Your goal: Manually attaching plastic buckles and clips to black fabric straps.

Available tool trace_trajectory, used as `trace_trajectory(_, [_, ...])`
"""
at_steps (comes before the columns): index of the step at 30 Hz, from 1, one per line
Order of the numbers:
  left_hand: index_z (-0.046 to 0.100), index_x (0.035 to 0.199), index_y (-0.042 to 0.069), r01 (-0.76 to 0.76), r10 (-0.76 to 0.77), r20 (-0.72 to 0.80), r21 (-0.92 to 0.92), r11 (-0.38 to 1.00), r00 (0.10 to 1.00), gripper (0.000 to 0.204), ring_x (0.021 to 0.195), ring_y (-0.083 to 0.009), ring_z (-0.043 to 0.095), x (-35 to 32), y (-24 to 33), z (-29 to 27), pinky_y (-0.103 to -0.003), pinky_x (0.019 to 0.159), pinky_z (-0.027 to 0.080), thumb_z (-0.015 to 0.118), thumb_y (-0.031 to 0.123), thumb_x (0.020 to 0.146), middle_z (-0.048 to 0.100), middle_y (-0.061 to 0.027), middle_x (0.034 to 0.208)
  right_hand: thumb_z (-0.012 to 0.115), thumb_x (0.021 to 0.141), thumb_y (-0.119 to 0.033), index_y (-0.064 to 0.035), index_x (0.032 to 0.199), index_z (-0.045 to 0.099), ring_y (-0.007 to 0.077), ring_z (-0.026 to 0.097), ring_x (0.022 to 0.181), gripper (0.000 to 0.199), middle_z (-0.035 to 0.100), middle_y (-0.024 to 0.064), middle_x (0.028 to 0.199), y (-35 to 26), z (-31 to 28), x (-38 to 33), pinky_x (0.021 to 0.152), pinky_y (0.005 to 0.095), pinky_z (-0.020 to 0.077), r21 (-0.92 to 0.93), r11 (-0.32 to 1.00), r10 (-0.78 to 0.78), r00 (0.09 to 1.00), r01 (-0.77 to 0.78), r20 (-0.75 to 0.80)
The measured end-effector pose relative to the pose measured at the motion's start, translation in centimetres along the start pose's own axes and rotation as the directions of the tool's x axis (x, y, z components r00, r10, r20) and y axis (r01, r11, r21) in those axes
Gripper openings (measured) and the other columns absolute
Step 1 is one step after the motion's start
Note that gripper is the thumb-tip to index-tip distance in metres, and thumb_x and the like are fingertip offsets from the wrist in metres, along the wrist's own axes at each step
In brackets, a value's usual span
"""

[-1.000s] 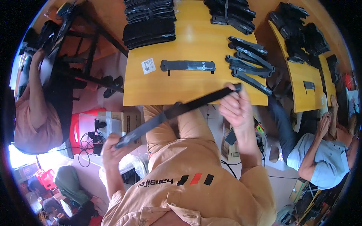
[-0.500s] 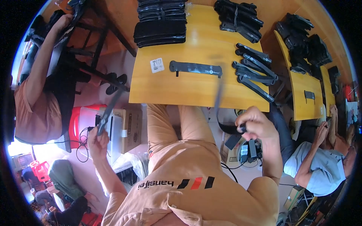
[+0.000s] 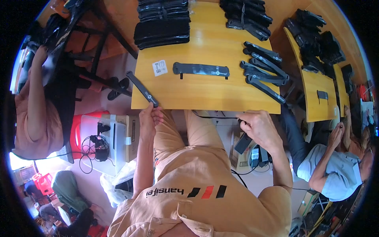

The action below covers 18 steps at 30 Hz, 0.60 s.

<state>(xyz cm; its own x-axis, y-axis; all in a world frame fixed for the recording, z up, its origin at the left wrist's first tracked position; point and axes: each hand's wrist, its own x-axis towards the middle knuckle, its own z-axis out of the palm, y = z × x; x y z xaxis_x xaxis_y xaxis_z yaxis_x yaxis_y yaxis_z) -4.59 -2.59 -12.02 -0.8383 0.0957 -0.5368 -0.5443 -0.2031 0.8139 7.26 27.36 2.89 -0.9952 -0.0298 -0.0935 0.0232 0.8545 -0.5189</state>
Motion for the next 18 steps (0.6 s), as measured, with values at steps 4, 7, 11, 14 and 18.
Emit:
trace_trajectory(4, [0.06, 0.076, 0.001, 0.062, -0.064, 0.025, 0.065, 0.996, 0.998, 0.043, 0.042, -0.0121, 0.053, 0.4, 0.2, -0.5, -0.021, 0.039, 0.041, 0.047, 0.04, 0.09, 0.058, -0.0068, 0.055, 0.048, 0.067, 0.01, 0.0048, 0.091, 0.065, 0.0156, 0.06, 0.059, 0.03, 0.058, 0.0115, 0.066, 0.8, 0.4, -0.1, 0.055, 0.0232, 0.0456, 0.174, 0.974, 0.148, 0.989, -0.142, -0.023])
trace_trajectory(7, [0.061, 0.074, 0.0, 0.136, -0.145, 0.052, 0.14, 0.981, 0.988, 0.044, 0.041, -0.0125, 0.053, -0.3, 0.7, -0.5, -0.02, 0.039, 0.041, 0.049, 0.04, 0.089, 0.057, -0.0066, 0.054, 0.047, 0.065, 0.013, 0.0052, 0.091, 0.065, 0.0134, 0.061, 0.063, 0.033, 0.058, 0.0086, 0.069, 1.5, 0.4, 0.3, 0.057, 0.0222, 0.0461, 0.312, 0.937, 0.164, 0.987, -0.156, 0.002])
trace_trajectory(11, [0.062, 0.076, 0.0, 0.022, -0.019, -0.016, 0.207, 0.978, 1.0, 0.04, 0.043, -0.0101, 0.053, -1.3, 1.0, -1.1, -0.019, 0.04, 0.041, 0.049, 0.035, 0.091, 0.058, -0.0057, 0.056, 0.046, 0.064, 0.015, 0.0044, 0.091, 0.066, 0.0133, 0.061, 0.067, 0.035, 0.059, 0.0081, 0.075, 2.5, 0.5, 0.0, 0.058, 0.023, 0.0466, 0.499, 0.845, 0.188, 0.98, -0.195, 0.064])
trace_trajectory(14, [0.063, 0.086, -0.002, -0.176, 0.172, 0.041, 0.297, 0.938, 0.984, 0.03, 0.058, -0.0113, 0.059, -3.1, 2.7, 0.3, -0.021, 0.054, 0.046, 0.05, 0.025, 0.092, 0.062, -0.0071, 0.066, 0.045, 0.064, 0.017, 0.0033, 0.089, 0.066, 0.0132, 0.061, 0.071, 0.036, 0.059, 0.0079, 0.08, 1.9, 1.1, 0.3, 0.06, 0.0231, 0.047, 0.633, 0.76, 0.118, 0.989, -0.147, 0.088])
trace_trajectory(18, [0.059, 0.108, -0.001, -0.641, 0.497, 0.466, 0.224, 0.734, 0.732, 0.026, 0.089, -0.0141, 0.06, -6.6, 3.9, 8.4, -0.025, 0.082, 0.044, 0.059, 0.011, 0.085, 0.066, -0.009, 0.088, 0.045, 0.068, 0.015, 0.0032, 0.094, 0.065, 0.0123, 0.06, 0.072, 0.034, 0.062, 0.0084, 0.079, -1.5, 3.5, 2.8, 0.061, 0.0217, 0.0472, 0.67, 0.742, -0.078, 0.996, 0.026, 0.048])
